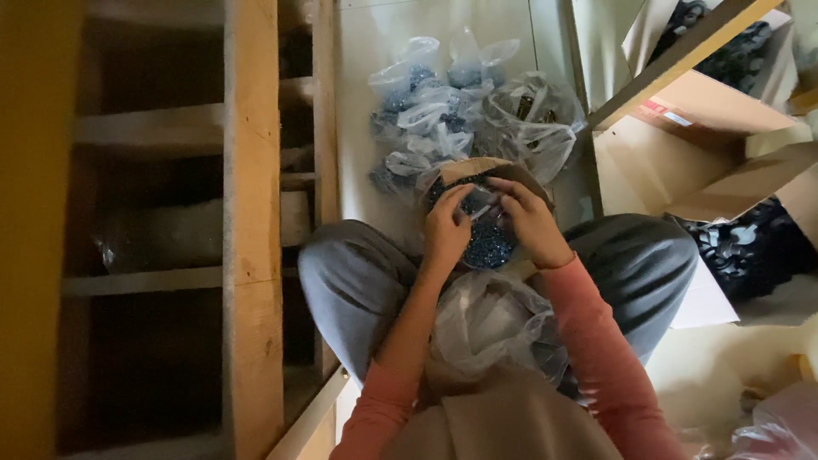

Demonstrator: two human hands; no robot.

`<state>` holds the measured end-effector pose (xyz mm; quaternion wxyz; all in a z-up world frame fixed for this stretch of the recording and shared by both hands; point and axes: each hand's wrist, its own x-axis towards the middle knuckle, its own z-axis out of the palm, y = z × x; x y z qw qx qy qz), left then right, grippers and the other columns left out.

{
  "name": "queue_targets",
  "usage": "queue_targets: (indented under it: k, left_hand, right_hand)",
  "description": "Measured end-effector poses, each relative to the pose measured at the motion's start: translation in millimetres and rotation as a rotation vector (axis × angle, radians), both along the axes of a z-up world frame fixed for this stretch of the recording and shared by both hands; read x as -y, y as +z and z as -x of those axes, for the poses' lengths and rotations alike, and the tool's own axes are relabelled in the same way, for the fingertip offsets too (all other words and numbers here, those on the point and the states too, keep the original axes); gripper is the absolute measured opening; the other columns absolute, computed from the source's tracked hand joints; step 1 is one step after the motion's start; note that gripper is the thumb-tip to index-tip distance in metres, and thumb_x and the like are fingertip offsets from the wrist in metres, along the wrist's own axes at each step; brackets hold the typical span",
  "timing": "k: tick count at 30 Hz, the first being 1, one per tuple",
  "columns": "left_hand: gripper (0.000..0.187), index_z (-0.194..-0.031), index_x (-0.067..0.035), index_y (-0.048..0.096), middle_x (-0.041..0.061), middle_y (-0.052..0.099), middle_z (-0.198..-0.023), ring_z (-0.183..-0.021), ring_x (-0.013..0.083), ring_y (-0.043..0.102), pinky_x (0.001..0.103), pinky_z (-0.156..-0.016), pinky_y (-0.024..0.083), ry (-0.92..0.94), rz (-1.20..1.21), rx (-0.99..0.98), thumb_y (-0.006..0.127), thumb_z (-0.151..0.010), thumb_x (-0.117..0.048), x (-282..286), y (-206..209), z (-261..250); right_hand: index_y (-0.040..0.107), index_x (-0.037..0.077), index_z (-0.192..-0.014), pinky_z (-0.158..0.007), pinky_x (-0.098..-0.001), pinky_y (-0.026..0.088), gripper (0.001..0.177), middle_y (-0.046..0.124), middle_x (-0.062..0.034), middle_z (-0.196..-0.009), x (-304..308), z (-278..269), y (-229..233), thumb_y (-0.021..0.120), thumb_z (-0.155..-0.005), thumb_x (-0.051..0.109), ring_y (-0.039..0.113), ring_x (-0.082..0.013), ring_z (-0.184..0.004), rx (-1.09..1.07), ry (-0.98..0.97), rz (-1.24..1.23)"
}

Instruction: Packaging small blue items into individual plastic bags while sitting on the floor.

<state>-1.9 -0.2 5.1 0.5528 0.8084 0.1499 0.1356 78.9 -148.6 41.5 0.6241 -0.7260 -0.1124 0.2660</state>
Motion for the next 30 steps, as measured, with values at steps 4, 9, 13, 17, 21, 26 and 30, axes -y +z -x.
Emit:
queue_targets:
  k: [4, 9, 13, 17, 21, 26, 30]
  left_hand:
    - [0.049, -0.138, -0.004, 0.063, 0.020, 0.061, -0.137, -0.125, 0.0414, 0.061, 0.049, -0.093, 0.061, -0.010, -0.005, 0.008, 0.048, -0.095, 0.013, 0, -6, -1]
    - [0.049, -0.139, -0.003, 0.063, 0.023, 0.061, -0.137, -0.123, 0.0432, 0.062, 0.051, -0.092, 0.061, -0.011, -0.004, 0.044, 0.046, -0.095, 0.013, 1, -3, 1]
    - [0.049, -0.138, -0.005, 0.064, 0.020, 0.062, -0.136, -0.122, 0.0421, 0.062, 0.049, -0.090, 0.061, -0.004, -0.012, 0.029, 0.049, -0.095, 0.013, 0, -8, -2]
    - [0.050, -0.137, -0.005, 0.065, 0.019, 0.063, -0.135, -0.122, 0.0404, 0.063, 0.048, -0.090, 0.061, 0.011, -0.049, 0.018, 0.050, -0.094, 0.014, 1, -12, -2]
    - [0.050, -0.138, -0.005, 0.064, 0.020, 0.062, -0.136, -0.124, 0.0423, 0.062, 0.048, -0.090, 0.061, 0.011, -0.001, 0.026, 0.051, -0.094, 0.014, 0, -16, -2]
    - [0.049, -0.137, -0.005, 0.064, 0.020, 0.062, -0.135, -0.122, 0.0422, 0.063, 0.048, -0.089, 0.061, 0.011, -0.004, 0.030, 0.051, -0.094, 0.014, 1, -12, -1]
    - [0.049, -0.137, -0.008, 0.065, 0.016, 0.063, -0.135, -0.120, 0.0383, 0.065, 0.046, -0.088, 0.062, 0.015, -0.039, 0.001, 0.051, -0.095, 0.012, 1, -12, -2]
  right_hand:
    - [0.059, -0.012, -0.133, -0.073, -0.0342, 0.057, 0.037, 0.064, -0.0208, -0.102, 10, 1, -35, 0.048, -0.107, 0.012, 0.061, -0.0213, -0.089, -0.181, -0.112, -0.142]
    - [0.070, -0.007, -0.122, -0.063, -0.0258, 0.049, 0.039, 0.061, -0.0117, -0.082, 12, 4, -26, 0.066, -0.104, 0.028, 0.056, -0.0126, -0.077, -0.207, -0.170, -0.054]
    - [0.077, 0.004, -0.116, -0.061, -0.0318, 0.048, 0.039, 0.063, -0.0118, -0.078, 0, -4, 0, 0.073, -0.100, 0.039, 0.057, -0.0154, -0.074, 0.043, -0.084, 0.030]
    - [0.079, 0.010, -0.114, -0.081, -0.0412, 0.055, 0.027, 0.077, -0.0157, -0.101, -12, 4, 19, 0.072, -0.100, 0.031, 0.072, -0.0292, -0.099, 0.337, 0.017, 0.146]
    - [0.069, 0.017, -0.136, -0.097, -0.0510, 0.051, 0.036, 0.070, -0.0215, -0.118, -2, -1, -13, 0.058, -0.101, 0.017, 0.066, -0.0369, -0.113, 0.212, -0.003, 0.198]
    - [0.057, -0.010, -0.137, -0.074, -0.0350, 0.057, 0.040, 0.066, -0.0188, -0.104, 15, -9, -43, 0.054, -0.104, 0.013, 0.064, -0.0192, -0.088, -0.128, -0.064, -0.106]
    - [0.055, -0.015, -0.133, -0.063, -0.0229, 0.050, 0.042, 0.063, -0.0127, -0.097, 17, -10, -45, 0.060, -0.104, 0.015, 0.062, -0.0119, -0.079, -0.271, -0.130, -0.224]
